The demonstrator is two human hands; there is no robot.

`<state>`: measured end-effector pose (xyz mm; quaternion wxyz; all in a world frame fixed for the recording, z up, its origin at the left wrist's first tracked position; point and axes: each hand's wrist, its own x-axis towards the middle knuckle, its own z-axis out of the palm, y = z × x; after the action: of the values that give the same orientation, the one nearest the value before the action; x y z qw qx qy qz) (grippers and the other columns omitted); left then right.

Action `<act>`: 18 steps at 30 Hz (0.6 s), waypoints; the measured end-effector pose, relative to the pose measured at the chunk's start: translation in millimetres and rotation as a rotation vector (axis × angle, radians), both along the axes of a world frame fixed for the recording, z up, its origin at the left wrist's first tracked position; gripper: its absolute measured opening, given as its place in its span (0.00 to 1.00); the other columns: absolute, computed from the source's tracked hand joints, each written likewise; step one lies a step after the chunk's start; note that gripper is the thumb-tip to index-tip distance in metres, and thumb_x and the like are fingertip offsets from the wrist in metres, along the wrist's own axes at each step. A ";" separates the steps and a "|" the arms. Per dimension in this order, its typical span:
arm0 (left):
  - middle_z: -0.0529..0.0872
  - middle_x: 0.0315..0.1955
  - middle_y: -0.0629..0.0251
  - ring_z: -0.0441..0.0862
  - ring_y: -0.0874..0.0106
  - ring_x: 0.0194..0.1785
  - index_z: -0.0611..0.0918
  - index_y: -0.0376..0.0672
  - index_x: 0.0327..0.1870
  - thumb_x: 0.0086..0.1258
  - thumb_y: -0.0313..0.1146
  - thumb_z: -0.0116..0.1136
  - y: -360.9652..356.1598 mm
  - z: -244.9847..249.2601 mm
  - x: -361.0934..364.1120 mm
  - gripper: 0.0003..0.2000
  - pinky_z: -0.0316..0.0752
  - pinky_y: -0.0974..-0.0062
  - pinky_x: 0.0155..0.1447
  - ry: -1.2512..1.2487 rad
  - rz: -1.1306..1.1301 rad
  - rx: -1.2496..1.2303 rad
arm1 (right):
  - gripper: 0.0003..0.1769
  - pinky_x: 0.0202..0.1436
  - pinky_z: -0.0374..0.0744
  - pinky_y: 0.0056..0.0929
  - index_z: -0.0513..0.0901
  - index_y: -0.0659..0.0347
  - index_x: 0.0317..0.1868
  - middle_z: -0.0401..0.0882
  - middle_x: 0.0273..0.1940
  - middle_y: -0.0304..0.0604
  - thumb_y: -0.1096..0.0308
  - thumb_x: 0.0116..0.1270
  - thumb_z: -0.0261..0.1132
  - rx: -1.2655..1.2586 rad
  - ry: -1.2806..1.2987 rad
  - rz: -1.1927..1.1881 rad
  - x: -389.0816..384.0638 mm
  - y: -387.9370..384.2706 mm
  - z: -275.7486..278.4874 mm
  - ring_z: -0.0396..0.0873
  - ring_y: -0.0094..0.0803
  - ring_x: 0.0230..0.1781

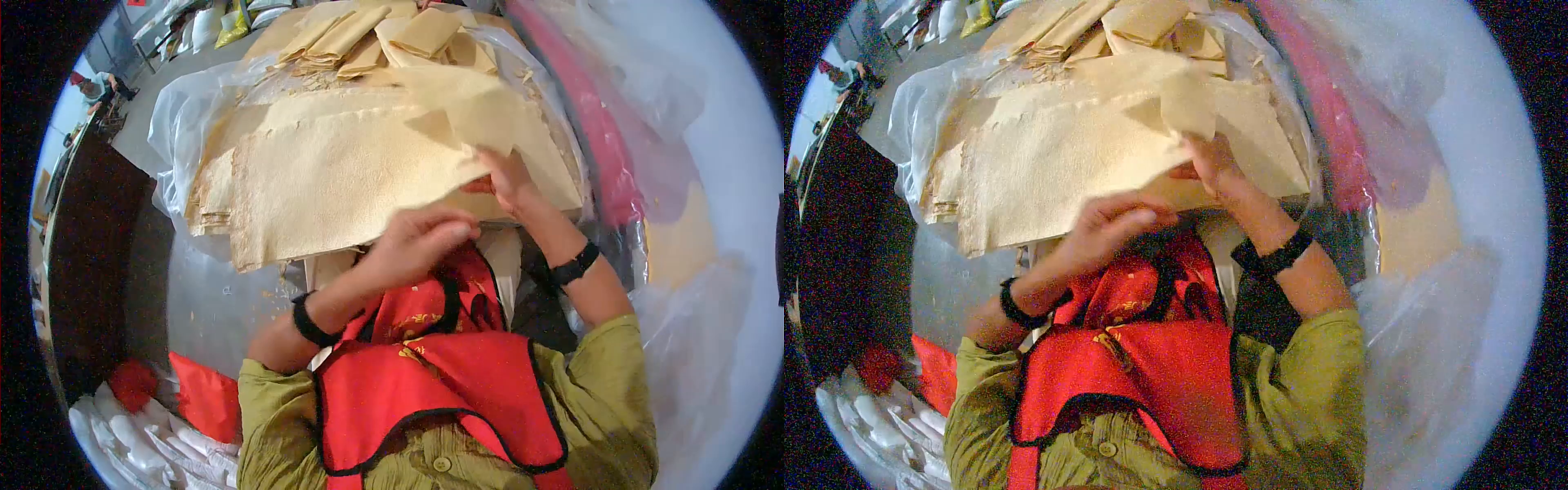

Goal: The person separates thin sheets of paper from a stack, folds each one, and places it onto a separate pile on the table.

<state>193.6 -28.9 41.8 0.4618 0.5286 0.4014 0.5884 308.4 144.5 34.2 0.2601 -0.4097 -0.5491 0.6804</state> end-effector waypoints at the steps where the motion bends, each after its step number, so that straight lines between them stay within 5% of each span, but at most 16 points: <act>1: 0.80 0.35 0.60 0.77 0.71 0.41 0.77 0.32 0.39 0.64 0.31 0.51 5.5 -14.2 11.6 0.10 0.71 0.77 0.47 0.166 0.009 0.143 | 0.18 0.38 0.80 0.37 0.68 0.62 0.51 0.74 0.42 0.47 0.62 0.62 0.53 -0.022 0.095 0.005 -7.5 1.0 10.2 0.78 0.39 0.38; 2: 0.79 0.38 0.59 0.74 0.72 0.45 0.75 0.31 0.43 0.64 0.29 0.50 8.6 -12.9 14.7 0.11 0.70 0.76 0.49 0.326 0.024 0.205 | 0.18 0.38 0.80 0.37 0.68 0.61 0.51 0.74 0.43 0.46 0.62 0.62 0.54 -0.044 0.191 0.015 -16.7 -1.6 27.2 0.78 0.39 0.38; 6: 0.75 0.47 0.59 0.71 0.71 0.52 0.71 0.35 0.52 0.66 0.33 0.48 48.4 -45.0 -0.7 0.16 0.66 0.75 0.56 0.086 0.337 0.139 | 0.19 0.41 0.79 0.40 0.67 0.60 0.53 0.74 0.46 0.46 0.64 0.63 0.53 -0.021 0.362 -0.048 -32.8 -11.8 57.9 0.77 0.39 0.41; 7: 0.74 0.48 0.58 0.70 0.69 0.53 0.67 0.35 0.54 0.66 0.37 0.48 63.7 -78.3 -33.6 0.19 0.65 0.74 0.57 0.107 0.228 0.010 | 0.19 0.41 0.79 0.41 0.66 0.60 0.54 0.74 0.46 0.46 0.64 0.63 0.53 -0.010 0.371 -0.091 -34.3 -14.8 61.9 0.77 0.39 0.41; 11: 0.71 0.51 0.56 0.69 0.66 0.54 0.62 0.37 0.57 0.65 0.42 0.46 51.8 -65.7 -97.4 0.24 0.63 0.71 0.58 -0.450 0.391 -0.283 | 0.19 0.42 0.78 0.43 0.67 0.63 0.53 0.73 0.47 0.49 0.65 0.63 0.53 -0.057 0.438 -0.151 -9.1 6.9 39.8 0.76 0.43 0.42; 14: 0.69 0.52 0.55 0.68 0.63 0.55 0.58 0.38 0.59 0.64 0.46 0.45 46.4 -38.1 -124.1 0.27 0.62 0.69 0.59 -0.832 0.546 -0.234 | 0.20 0.43 0.77 0.43 0.66 0.65 0.53 0.72 0.47 0.52 0.65 0.64 0.53 -0.131 0.385 -0.178 12.9 26.1 17.3 0.76 0.44 0.43; 18: 0.66 0.54 0.53 0.66 0.60 0.56 0.52 0.39 0.61 0.63 0.51 0.44 47.5 -34.4 -160.8 0.32 0.61 0.67 0.60 -1.027 0.737 -0.113 | 0.20 0.43 0.77 0.43 0.65 0.66 0.54 0.72 0.47 0.52 0.65 0.64 0.52 -0.197 0.222 -0.131 18.9 36.1 -7.2 0.75 0.43 0.43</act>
<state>32.7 18.6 7.4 0.3898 -0.0190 0.3148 0.8652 327.3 180.5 26.9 0.3215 -0.3907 -0.4196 0.7536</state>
